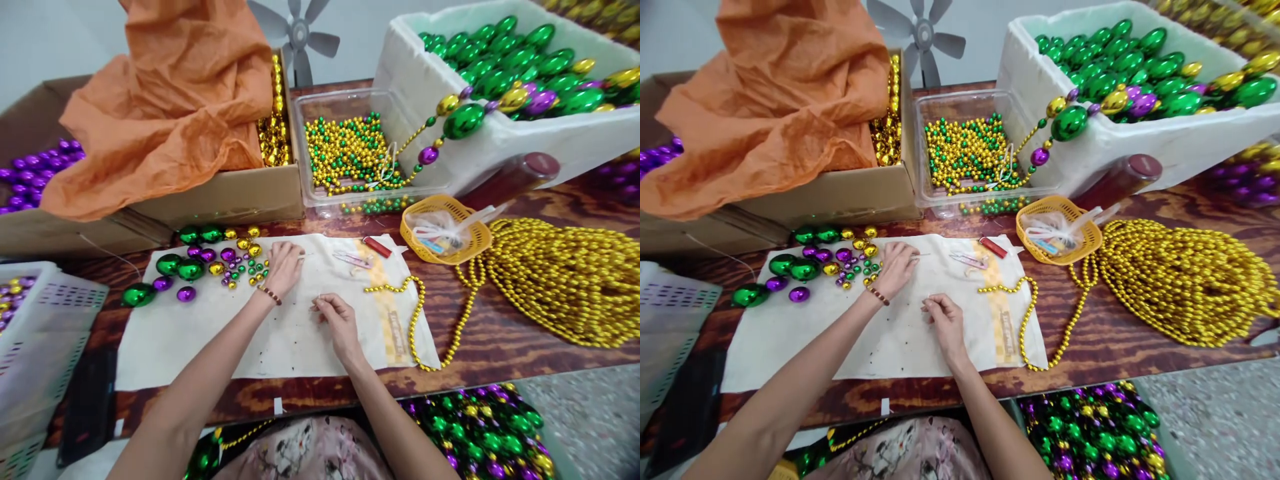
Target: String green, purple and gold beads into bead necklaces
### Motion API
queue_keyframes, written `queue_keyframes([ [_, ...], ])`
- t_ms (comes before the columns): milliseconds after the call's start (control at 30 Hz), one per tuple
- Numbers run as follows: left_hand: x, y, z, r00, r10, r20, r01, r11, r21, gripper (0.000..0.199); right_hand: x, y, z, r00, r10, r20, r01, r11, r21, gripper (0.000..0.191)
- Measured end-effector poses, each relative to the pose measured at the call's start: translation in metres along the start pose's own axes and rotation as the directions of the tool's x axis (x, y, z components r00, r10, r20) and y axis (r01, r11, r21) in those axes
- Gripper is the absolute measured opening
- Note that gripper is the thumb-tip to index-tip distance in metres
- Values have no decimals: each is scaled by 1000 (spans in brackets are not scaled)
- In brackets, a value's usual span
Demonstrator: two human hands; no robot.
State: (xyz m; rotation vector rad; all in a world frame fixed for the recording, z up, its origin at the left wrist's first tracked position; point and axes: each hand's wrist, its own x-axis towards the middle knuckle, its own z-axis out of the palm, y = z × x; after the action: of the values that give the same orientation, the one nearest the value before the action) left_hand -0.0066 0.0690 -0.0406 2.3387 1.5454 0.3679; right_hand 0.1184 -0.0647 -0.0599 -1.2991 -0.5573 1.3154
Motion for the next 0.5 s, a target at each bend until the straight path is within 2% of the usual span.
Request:
queue_keyframes([
  [133, 25, 1, 5, 995, 36, 97, -45, 995, 92, 13, -3, 5, -4, 999, -42, 29, 45, 995, -92, 28],
  [267, 22, 8, 3, 994, 7, 105, -22, 989, 149, 21, -4, 8, -12, 996, -67, 54, 79, 963, -256, 31],
  [333, 9, 11, 1, 996, 65, 54, -71, 991, 117, 32, -3, 10, -15, 992, -81, 95, 109, 934, -339, 32],
  [400, -15, 12, -1, 996, 82, -30, -80, 995, 61, 39, -1, 11, -17, 986, -89, 139, 139, 903, -407, 32],
  [500, -72, 8, -5, 988, 49, -147, -55, 998, -37, 36, 1, 9, -18, 972, -130, 197, 217, 822, -527, 33],
])
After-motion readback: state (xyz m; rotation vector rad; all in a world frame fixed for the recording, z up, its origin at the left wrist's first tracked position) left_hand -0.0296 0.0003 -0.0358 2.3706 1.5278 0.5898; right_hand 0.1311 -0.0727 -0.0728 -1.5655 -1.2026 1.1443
